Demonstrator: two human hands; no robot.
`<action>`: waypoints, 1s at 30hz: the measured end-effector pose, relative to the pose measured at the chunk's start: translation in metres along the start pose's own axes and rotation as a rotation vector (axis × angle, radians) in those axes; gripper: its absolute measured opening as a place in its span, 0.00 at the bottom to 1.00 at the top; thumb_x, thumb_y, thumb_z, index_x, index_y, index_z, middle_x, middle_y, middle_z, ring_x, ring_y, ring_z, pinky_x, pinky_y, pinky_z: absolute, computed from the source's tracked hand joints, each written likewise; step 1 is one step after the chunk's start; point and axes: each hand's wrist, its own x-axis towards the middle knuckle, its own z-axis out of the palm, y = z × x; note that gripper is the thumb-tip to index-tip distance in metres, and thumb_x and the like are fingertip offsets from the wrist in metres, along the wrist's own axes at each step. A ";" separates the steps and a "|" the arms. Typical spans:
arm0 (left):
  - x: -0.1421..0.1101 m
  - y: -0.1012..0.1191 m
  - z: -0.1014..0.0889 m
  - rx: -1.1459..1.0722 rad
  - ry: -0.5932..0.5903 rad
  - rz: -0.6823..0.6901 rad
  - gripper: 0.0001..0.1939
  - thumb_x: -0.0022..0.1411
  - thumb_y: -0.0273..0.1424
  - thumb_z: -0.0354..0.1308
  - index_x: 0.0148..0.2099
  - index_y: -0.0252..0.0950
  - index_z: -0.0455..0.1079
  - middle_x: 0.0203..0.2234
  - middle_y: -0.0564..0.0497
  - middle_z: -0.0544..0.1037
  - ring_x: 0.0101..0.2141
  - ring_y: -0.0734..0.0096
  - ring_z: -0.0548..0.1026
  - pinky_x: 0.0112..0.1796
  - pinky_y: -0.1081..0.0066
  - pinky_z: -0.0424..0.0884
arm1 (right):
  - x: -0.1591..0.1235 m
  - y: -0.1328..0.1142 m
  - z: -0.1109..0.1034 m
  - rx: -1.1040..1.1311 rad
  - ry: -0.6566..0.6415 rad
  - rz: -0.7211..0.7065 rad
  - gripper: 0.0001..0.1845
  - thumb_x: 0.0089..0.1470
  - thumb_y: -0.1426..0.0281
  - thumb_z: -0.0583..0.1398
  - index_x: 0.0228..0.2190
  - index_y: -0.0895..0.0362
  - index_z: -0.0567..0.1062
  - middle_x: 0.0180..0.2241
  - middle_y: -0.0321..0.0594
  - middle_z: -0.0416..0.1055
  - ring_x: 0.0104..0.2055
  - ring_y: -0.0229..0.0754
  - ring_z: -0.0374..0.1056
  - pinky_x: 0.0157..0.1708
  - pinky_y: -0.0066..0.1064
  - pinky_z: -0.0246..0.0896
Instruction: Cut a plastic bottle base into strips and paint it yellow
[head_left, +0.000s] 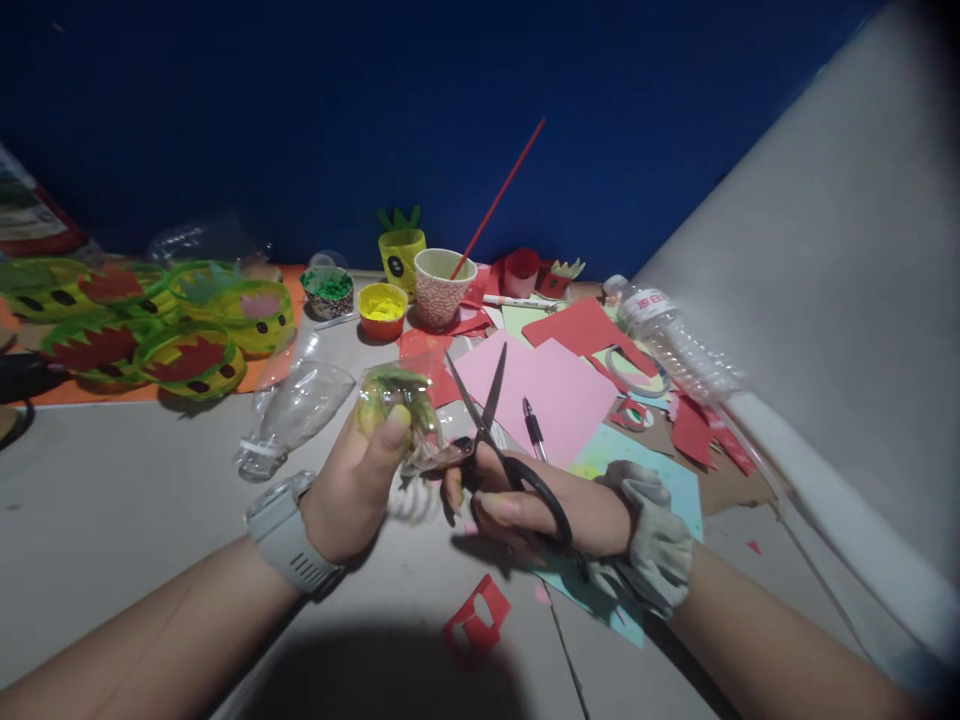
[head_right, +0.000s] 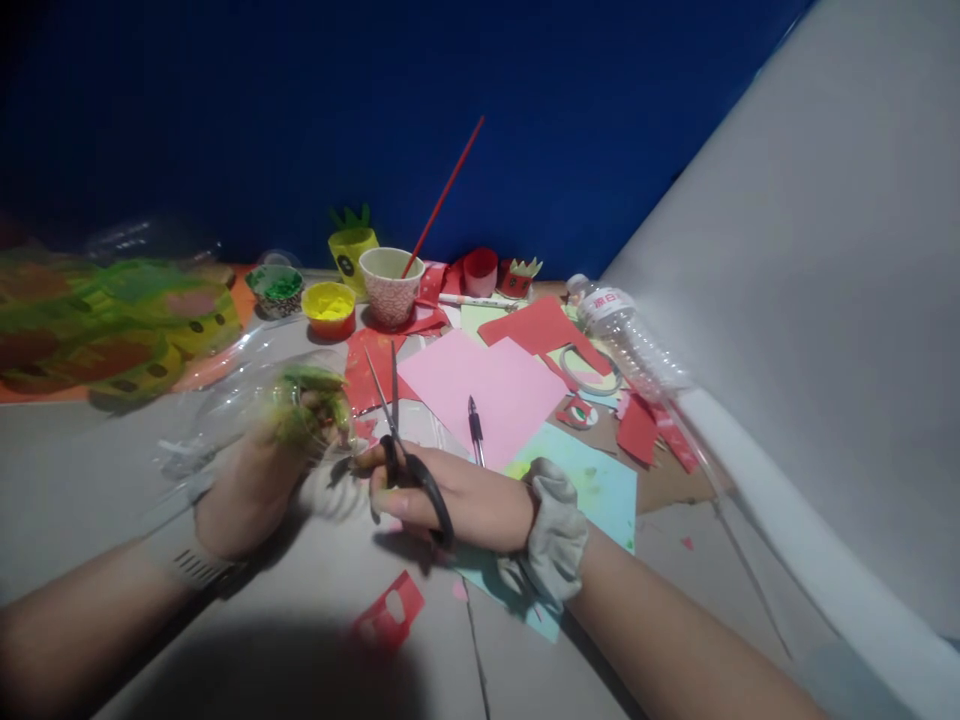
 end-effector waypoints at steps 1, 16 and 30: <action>0.000 0.001 0.000 0.013 0.001 -0.008 0.13 0.67 0.42 0.46 0.44 0.44 0.68 0.38 0.51 0.73 0.43 0.64 0.71 0.53 0.62 0.62 | 0.000 0.001 0.000 0.026 -0.007 0.008 0.27 0.54 0.48 0.54 0.42 0.58 0.63 0.28 0.33 0.59 0.21 0.28 0.52 0.18 0.21 0.51; -0.001 -0.004 0.000 0.008 0.063 -0.062 0.18 0.66 0.47 0.46 0.38 0.39 0.69 0.33 0.52 0.71 0.37 0.69 0.69 0.44 0.69 0.65 | 0.006 0.012 -0.004 -0.086 0.091 -0.120 0.31 0.55 0.42 0.47 0.29 0.59 0.62 0.23 0.34 0.58 0.25 0.31 0.53 0.26 0.26 0.52; -0.001 0.006 0.002 0.161 0.067 -0.142 0.24 0.65 0.51 0.41 0.32 0.38 0.64 0.28 0.53 0.67 0.35 0.68 0.68 0.39 0.68 0.64 | 0.007 0.009 0.003 -0.169 0.183 -0.078 0.26 0.59 0.47 0.46 0.25 0.57 0.53 0.25 0.33 0.54 0.27 0.31 0.49 0.28 0.26 0.51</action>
